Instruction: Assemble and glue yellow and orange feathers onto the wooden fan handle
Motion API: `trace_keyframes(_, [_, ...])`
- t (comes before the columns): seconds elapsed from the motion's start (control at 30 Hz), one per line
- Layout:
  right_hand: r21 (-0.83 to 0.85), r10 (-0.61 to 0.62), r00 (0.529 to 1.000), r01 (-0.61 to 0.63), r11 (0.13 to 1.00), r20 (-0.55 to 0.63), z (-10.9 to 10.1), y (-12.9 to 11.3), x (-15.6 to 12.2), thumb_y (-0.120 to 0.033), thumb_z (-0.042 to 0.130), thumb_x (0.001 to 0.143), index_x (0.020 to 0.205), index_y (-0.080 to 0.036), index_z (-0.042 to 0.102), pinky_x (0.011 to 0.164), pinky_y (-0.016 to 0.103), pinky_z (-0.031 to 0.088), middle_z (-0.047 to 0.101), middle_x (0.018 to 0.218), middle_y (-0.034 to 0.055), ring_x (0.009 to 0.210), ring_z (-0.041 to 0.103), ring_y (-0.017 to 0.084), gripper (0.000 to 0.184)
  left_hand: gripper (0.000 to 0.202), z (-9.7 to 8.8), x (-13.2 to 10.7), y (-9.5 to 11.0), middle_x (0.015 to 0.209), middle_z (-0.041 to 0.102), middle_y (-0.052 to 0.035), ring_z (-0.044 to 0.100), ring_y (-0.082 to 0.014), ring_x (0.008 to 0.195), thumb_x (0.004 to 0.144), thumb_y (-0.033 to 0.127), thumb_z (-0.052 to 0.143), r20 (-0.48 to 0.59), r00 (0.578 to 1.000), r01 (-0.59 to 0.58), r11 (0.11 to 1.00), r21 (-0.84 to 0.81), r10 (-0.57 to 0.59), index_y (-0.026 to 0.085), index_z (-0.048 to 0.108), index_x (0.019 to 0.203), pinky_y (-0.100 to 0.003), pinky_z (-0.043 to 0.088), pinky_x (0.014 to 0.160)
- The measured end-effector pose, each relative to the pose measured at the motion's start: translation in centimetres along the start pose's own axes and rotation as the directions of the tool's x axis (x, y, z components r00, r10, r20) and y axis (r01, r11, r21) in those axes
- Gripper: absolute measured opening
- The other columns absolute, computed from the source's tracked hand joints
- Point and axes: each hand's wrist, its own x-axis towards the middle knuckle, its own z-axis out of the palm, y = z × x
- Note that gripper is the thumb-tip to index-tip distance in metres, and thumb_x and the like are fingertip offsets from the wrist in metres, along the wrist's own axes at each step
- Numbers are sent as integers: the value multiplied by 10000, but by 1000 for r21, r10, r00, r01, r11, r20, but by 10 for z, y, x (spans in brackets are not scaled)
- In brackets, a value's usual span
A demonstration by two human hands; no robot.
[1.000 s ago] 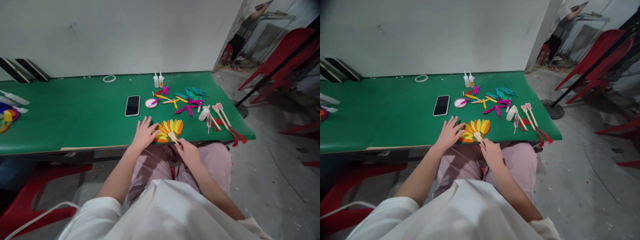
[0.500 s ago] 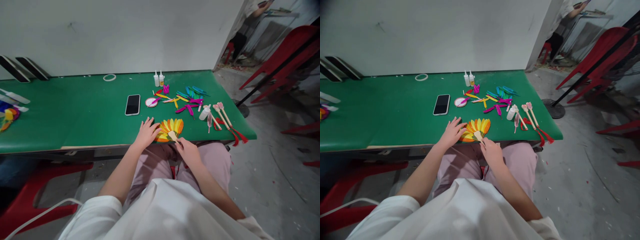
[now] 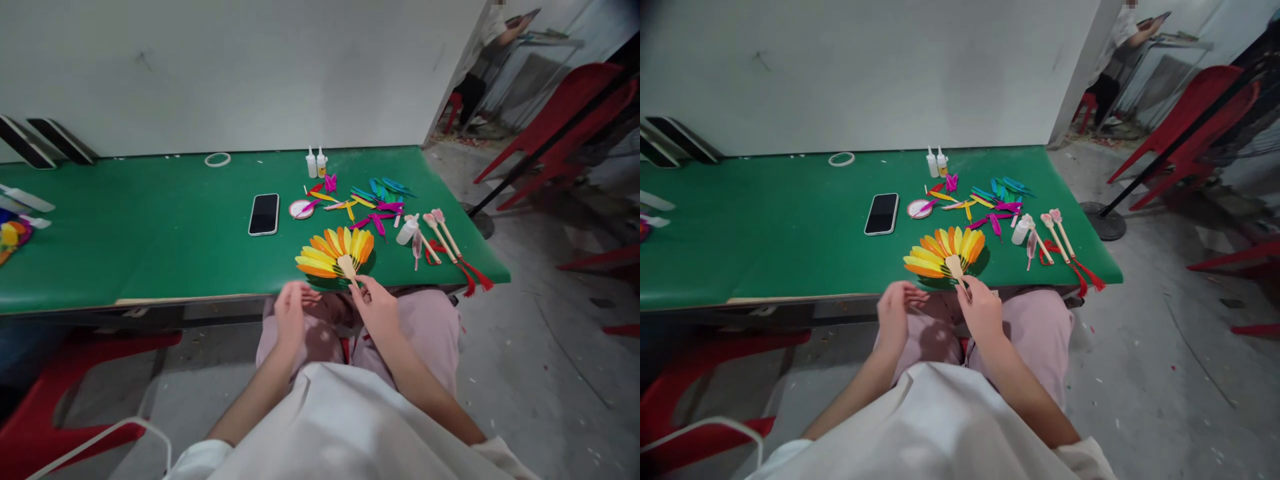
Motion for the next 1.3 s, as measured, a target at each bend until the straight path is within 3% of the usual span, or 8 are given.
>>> trace_keyframes(0.07, [42, -9, 999, 10, 999, -35, 3, -4, -2, -335, 498, 850, 951, -170, 639, 581, 224, 459, 690, 738, 45, 619, 628, 128, 240, 326, 17, -9, -4, 749, 680, -48, 653, -165, 673, 776, 447, 559, 183, 965, 215, 967, -140, -188, 153, 563, 918, -272, 497, 609])
trace_keyframes(0.13, [74, -22, 999, 26, 997, -46, 5, -7, -5, -338, 496, 853, 944, -181, 639, 622, 235, 481, 700, 802, 54, 679, 645, 138, 232, 319, 34, -12, -4, 811, 697, -69, 660, -167, 740, 712, 413, 650, 282, 930, 314, 910, -271, -236, 140, 586, 862, -289, 497, 705])
trace_keyframes(0.33, [242, 43, 998, -54, 969, 52, -1, -14, -12, -344, 533, 825, 939, -197, 612, 646, 270, 506, 693, 852, 52, 706, 647, 155, 203, 301, 58, -9, 4, 777, 712, -86, 665, -171, 736, 609, 300, 755, 284, 904, 411, 830, -376, -319, 89, 650, 797, -288, 476, 752])
trace_keyframes(0.53, [625, 407, 898, -417, 660, 170, -20, -7, 4, -413, 599, 749, 899, -194, 569, 470, 213, 467, 631, 744, 2, 591, 594, 114, 267, 240, 53, -15, 7, 743, 712, -73, 665, -156, 680, 626, 276, 752, 320, 893, 415, 854, -314, -316, 108, 643, 759, -274, 489, 695])
trace_keyframes(0.7, [740, 399, 866, -476, 475, 301, -21, -1, 14, -430, 631, 719, 729, -181, 550, 409, 175, 419, 562, 612, -36, 501, 528, 77, 262, 268, 53, -18, 7, 709, 700, -61, 655, -155, 646, 601, 286, 765, 371, 871, 427, 869, -250, -321, 105, 650, 762, -258, 493, 625])
trace_keyframes(0.87, [725, 366, 811, -577, 376, 456, -11, 0, 3, -437, 647, 690, 800, -187, 570, 383, 175, 418, 593, 686, -24, 524, 547, 89, 283, 246, 52, -16, 6, 592, 655, -15, 594, -101, 505, 589, 289, 771, 333, 892, 396, 883, -254, -304, 110, 632, 687, -204, 452, 513])
trace_keyframes(1.1, [623, 264, 772, -627, 469, 578, 6, -2, -10, -466, 575, 734, 807, -171, 609, 370, 182, 386, 559, 603, -25, 458, 481, 79, 306, 289, 41, 1, 13, 746, 699, -68, 647, -127, 633, 584, 288, 778, 223, 920, 377, 881, -286, -322, 105, 648, 766, -223, 516, 604])
trace_keyframes(1.3, [581, 383, 850, -526, 621, 361, -1, 15, 11, -460, 583, 741, 839, -171, 647, 447, 219, 457, 630, 699, 27, 535, 556, 113, 312, 285, 14, 38, 19, 587, 637, -9, 615, -81, 519, 556, 284, 794, 23, 943, 320, 887, -332, -332, 95, 616, 676, -150, 509, 512])
